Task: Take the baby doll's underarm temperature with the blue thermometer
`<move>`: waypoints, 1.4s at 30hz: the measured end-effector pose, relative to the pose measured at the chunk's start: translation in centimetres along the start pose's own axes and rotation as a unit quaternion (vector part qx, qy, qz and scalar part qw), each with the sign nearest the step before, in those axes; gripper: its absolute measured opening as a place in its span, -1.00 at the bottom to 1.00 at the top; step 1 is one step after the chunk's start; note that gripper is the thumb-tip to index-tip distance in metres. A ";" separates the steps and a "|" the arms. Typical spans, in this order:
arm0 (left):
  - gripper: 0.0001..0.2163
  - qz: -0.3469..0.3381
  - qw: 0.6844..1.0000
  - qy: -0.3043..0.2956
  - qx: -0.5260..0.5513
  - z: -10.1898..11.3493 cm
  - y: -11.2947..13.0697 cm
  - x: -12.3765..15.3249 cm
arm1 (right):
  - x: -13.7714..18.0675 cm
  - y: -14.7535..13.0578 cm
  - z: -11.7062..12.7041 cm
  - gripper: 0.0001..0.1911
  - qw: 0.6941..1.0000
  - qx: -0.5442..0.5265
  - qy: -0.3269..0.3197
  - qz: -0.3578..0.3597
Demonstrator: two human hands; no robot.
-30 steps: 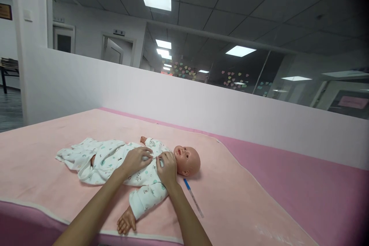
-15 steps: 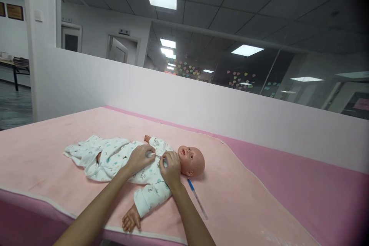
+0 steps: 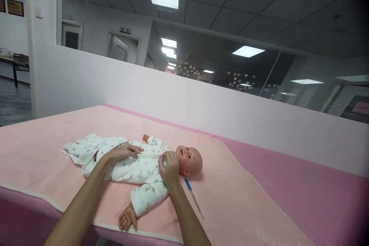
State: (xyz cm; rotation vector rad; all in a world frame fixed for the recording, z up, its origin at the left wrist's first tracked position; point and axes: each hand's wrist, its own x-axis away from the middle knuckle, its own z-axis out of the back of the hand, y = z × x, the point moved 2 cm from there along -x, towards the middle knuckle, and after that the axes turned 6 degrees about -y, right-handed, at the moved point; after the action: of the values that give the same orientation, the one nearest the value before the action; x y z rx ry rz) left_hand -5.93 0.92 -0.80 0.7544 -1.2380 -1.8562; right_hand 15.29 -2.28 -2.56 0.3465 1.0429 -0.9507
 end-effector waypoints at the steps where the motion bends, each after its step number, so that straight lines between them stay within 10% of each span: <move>1: -0.85 -0.002 1.000 -0.013 0.000 0.0 0.1 0.2 | 0.0 0.0 0.0 -0.88 1.000 -0.001 0.002 -0.001; 42: -0.91 -0.123 0.947 0.171 -0.243 -1.5 0.1 -0.2 | 0.0 -0.2 0.2 -0.87 1.000 -0.017 0.016 -0.010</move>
State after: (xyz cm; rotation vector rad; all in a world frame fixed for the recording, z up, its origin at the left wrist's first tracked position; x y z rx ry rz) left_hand -4.54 0.32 -1.20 0.9275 -0.4527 -2.0057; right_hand 15.27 -2.55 -2.41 0.3251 1.0923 -0.9469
